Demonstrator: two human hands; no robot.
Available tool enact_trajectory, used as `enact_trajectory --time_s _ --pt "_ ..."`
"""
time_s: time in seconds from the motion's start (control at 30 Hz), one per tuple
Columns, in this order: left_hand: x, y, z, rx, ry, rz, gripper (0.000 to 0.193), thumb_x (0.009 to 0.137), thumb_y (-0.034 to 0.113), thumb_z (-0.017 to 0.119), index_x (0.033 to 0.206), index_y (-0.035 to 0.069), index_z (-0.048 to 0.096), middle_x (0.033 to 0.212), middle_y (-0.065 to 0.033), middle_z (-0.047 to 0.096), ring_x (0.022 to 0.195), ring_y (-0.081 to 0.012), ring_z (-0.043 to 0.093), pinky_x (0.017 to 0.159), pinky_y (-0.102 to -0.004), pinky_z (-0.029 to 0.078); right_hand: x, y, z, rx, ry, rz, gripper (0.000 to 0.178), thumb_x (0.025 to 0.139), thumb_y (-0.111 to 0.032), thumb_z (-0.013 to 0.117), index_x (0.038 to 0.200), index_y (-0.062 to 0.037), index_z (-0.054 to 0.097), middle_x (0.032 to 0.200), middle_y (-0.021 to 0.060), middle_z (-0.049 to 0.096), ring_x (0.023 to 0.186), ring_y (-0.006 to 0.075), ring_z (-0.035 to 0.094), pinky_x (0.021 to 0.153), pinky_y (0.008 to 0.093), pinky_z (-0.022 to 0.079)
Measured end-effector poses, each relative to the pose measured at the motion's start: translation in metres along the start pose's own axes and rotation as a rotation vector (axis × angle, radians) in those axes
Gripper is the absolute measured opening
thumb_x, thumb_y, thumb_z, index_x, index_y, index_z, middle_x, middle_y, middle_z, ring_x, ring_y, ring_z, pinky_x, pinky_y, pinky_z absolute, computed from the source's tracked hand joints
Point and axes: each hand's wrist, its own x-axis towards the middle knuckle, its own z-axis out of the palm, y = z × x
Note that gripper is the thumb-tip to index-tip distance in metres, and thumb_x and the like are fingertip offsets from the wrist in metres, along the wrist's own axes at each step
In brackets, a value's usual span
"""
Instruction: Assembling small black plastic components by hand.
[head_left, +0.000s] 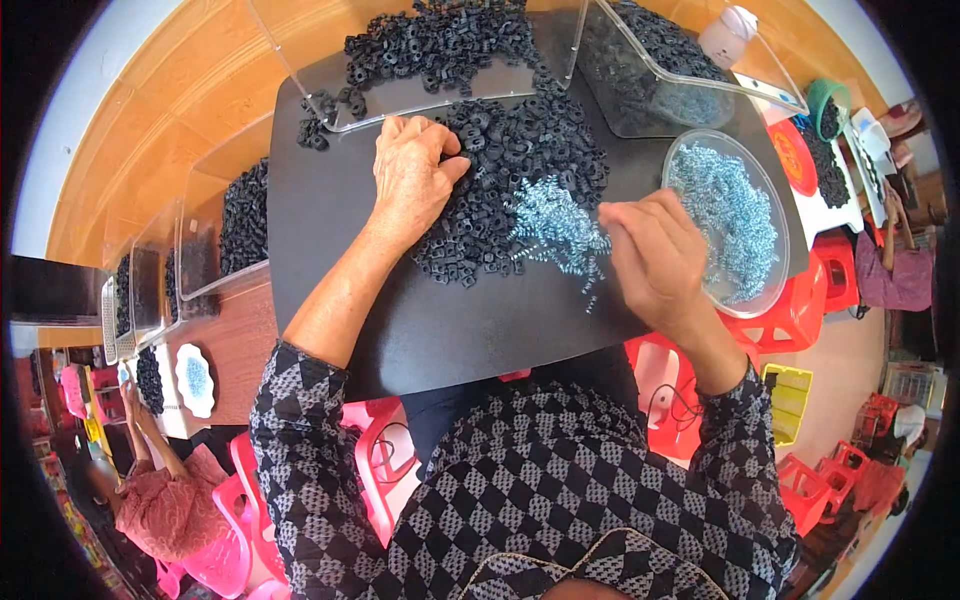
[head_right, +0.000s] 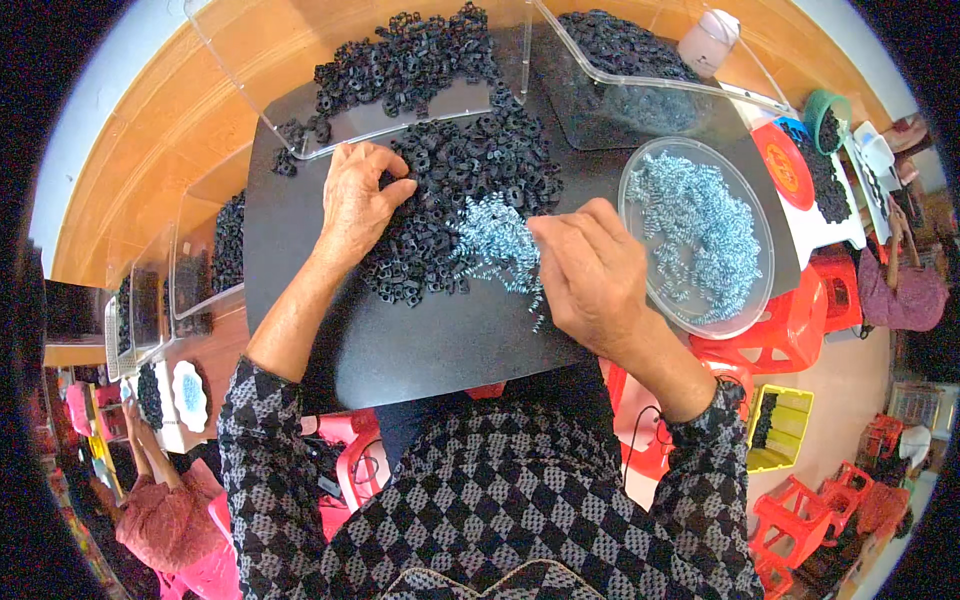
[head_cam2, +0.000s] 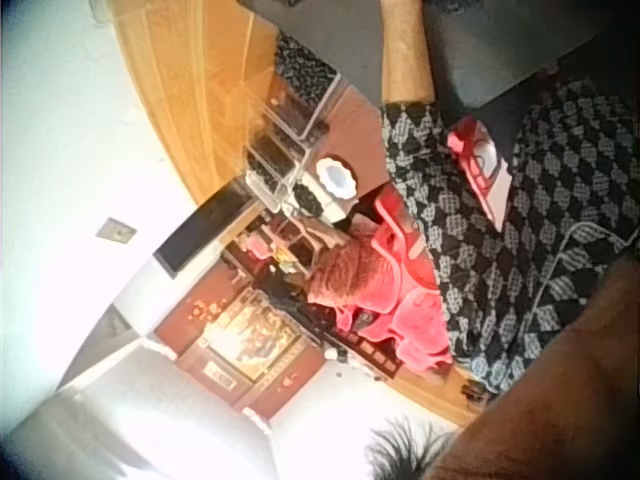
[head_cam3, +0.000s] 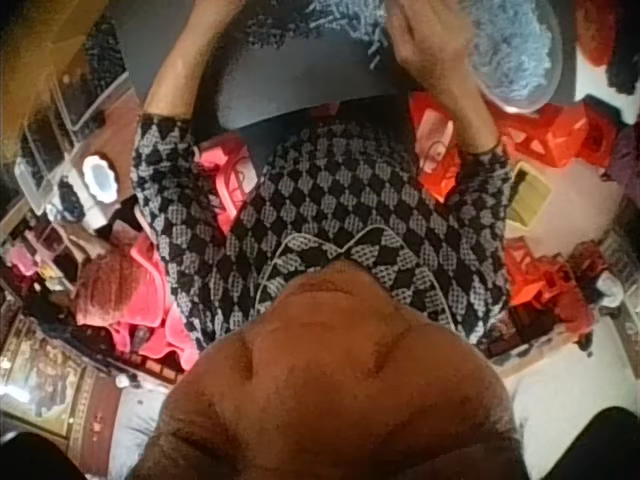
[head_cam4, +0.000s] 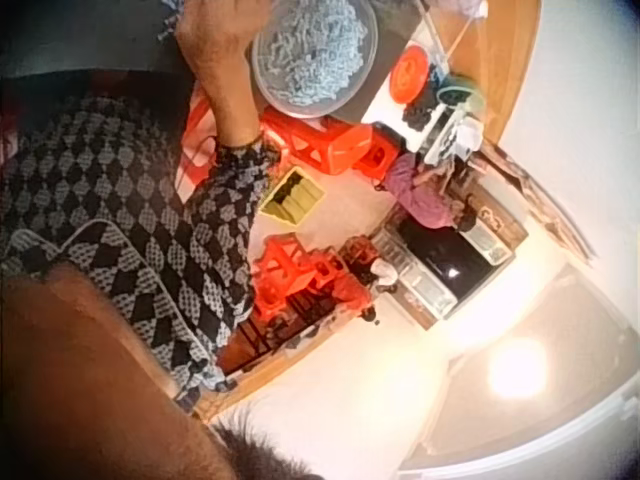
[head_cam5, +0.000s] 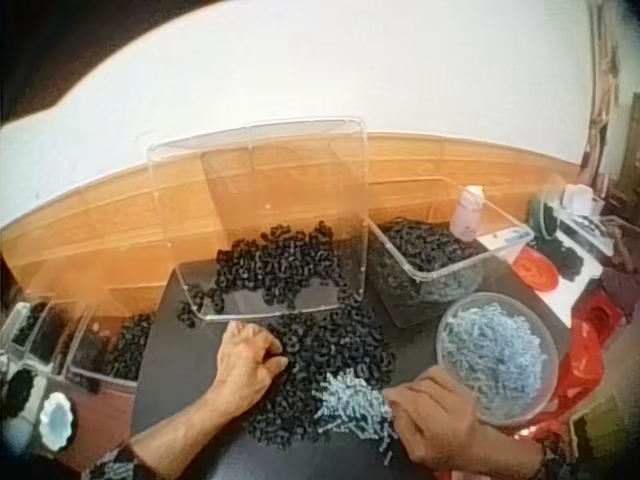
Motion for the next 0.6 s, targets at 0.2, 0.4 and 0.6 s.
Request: enact_trajectory --time_s 0.2,0.4,0.6 --pt "-0.001 0.007 -0.004 0.019 0.016 -0.008 0.020 0.066 0.015 0.076 0.079 0.003 0.067 0.086 -0.0077 0.061 0.094 -0.0288 0.050 0.085 -0.0397 0.041 -0.008 -0.012 0.013 0.055 0.007 0.021 0.025 0.071 0.012 0.062 0.093 0.0019 0.062 0.077 0.0110 0.063 0.064 0.0263 0.058 0.056 0.0324 0.045" --pt "-0.016 0.012 -0.023 -0.227 0.098 -0.115 0.018 0.067 0.012 0.077 0.078 0.004 0.066 0.081 -0.0049 0.062 0.084 -0.0213 0.055 0.075 -0.0319 0.045 -0.017 -0.022 0.018 0.095 0.007 0.052 0.025 0.071 0.011 0.062 0.094 0.0013 0.062 0.076 0.0097 0.063 0.064 0.0254 0.057 0.056 0.0320 0.045" --pt "-0.063 0.045 -0.060 -1.110 -0.062 -0.555 0.017 0.079 0.006 0.073 0.089 -0.002 0.062 0.076 -0.0059 0.063 0.068 -0.0129 0.060 0.061 -0.0237 0.048 -0.013 -0.038 0.032 0.228 -0.019 0.145 0.022 0.073 0.006 0.066 0.094 0.0009 0.063 0.072 0.0073 0.064 0.062 0.0225 0.055 0.057 0.0316 0.043"
